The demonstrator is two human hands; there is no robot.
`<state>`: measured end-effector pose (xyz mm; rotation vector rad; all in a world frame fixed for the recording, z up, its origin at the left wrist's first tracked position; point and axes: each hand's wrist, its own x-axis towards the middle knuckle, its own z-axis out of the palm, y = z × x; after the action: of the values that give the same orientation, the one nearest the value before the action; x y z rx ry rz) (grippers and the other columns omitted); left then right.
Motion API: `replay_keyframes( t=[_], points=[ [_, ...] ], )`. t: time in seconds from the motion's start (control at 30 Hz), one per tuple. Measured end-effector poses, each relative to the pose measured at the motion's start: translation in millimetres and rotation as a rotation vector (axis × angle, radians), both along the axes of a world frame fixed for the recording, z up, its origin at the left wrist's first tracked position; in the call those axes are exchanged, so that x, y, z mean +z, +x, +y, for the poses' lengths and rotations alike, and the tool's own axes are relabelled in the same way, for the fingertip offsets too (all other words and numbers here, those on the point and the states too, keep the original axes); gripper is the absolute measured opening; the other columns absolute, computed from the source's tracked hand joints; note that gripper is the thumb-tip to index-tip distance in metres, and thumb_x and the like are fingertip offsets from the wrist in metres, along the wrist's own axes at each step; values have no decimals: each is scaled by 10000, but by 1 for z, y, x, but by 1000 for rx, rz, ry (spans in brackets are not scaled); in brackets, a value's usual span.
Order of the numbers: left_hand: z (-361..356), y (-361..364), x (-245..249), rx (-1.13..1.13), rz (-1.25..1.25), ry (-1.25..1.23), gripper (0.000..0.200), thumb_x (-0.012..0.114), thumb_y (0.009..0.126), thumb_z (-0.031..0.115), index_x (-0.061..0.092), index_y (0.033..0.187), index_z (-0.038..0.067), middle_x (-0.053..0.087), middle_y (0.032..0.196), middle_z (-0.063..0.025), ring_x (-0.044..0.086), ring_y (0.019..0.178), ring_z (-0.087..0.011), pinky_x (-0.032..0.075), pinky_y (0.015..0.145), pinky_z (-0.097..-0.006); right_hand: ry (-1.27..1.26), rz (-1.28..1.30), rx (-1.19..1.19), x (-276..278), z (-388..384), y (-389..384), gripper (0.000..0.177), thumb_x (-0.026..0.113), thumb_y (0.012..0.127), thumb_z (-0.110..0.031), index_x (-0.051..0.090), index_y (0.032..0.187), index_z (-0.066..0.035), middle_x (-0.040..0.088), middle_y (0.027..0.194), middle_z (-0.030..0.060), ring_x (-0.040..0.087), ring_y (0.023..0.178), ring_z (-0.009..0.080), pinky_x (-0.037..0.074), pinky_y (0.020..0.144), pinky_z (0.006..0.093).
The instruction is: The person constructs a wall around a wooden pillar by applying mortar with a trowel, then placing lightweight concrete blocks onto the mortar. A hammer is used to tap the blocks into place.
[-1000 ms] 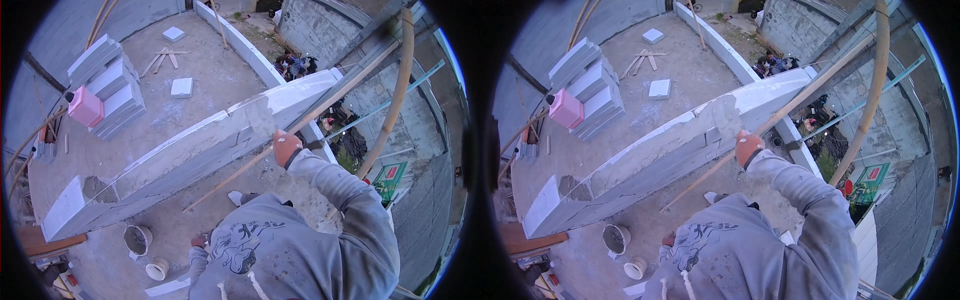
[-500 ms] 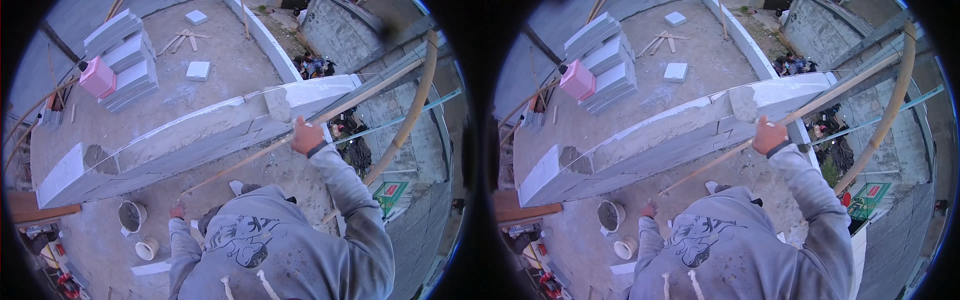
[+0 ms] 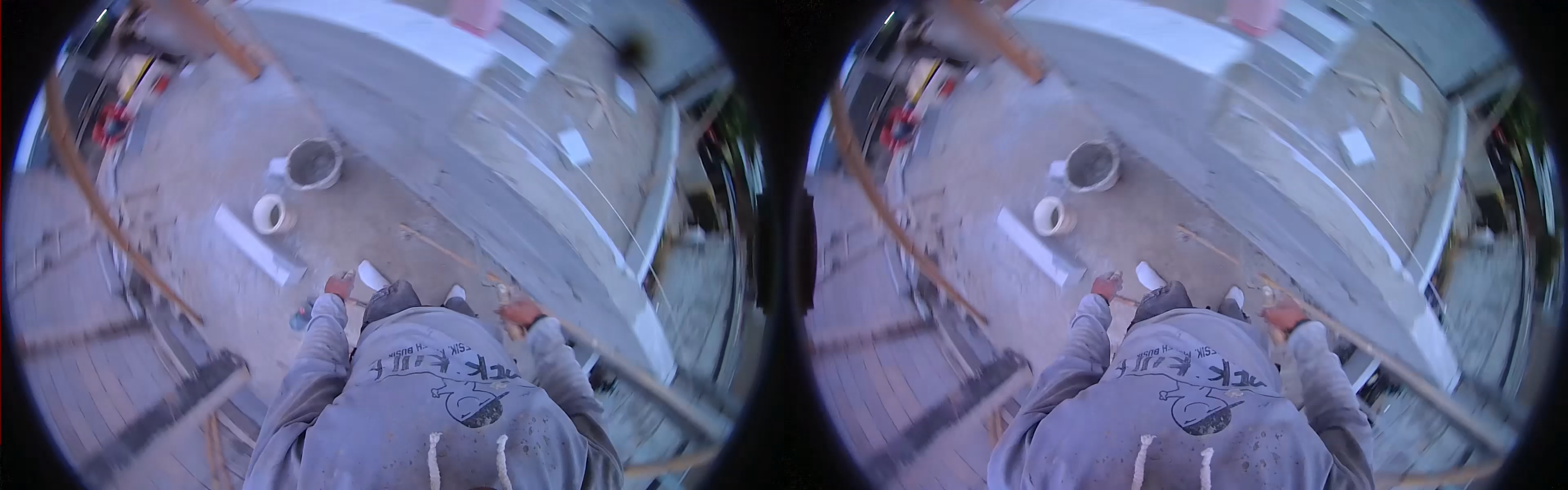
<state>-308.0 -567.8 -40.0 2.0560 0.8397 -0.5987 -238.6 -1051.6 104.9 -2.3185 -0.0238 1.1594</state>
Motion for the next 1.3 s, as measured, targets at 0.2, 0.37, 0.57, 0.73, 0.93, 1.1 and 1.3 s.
replay_keyframes(
  t=[0.2,0.37,0.57,0.73,0.93,1.1,1.3],
  points=[
    [86,-95,72,472,-56,11,469,477,855,433,639,986,13,663,853,-144,635,792,-241,472,722,-354,-172,-33,350,-100,231,137,505,687,630,-362,644,994,-15,638,972,205,610,900,335,472,805,381],
    [167,-265,23,710,40,99,427,460,873,389,637,951,8,658,804,-129,626,737,-232,475,707,-374,-25,-319,192,-110,418,233,607,694,647,-389,566,1067,31,608,1015,253,586,990,356,464,823,410],
    [203,-345,42,961,407,-25,401,468,873,373,607,898,-2,651,872,-135,626,805,-247,466,732,-393,-124,-441,249,-88,552,221,676,625,755,-369,396,1270,5,476,1235,264,461,1152,399,381,960,435],
    [247,-243,48,677,180,204,454,449,900,363,550,1147,-5,632,1014,-153,596,968,-265,443,826,-327,-79,-246,448,-170,627,153,708,654,732,-376,391,1270,1,469,1227,258,477,1130,387,382,961,432],
    [322,-196,85,796,59,152,471,470,917,320,502,1202,-54,543,1204,-192,500,1146,-268,365,966,-330,-12,22,602,-230,778,44,844,689,703,-430,309,1324,-2,400,1299,272,425,1188,395,357,990,424],
    [397,-426,43,323,743,154,422,439,908,358,566,1126,20,589,1072,-213,526,1060,-365,422,882,-405,-42,66,412,-315,931,-12,992,743,648,-424,200,1392,-56,271,1398,205,297,1290,348,336,997,473],
    [628,-521,-7,-243,435,-130,301,468,880,205,593,1100,41,612,1101,-108,593,998,-226,470,864,-359,-31,-340,275,-457,1056,-17,1138,786,592,-406,85,1437,-106,117,1459,236,149,1346,393,185,1052,552]
  ],
)
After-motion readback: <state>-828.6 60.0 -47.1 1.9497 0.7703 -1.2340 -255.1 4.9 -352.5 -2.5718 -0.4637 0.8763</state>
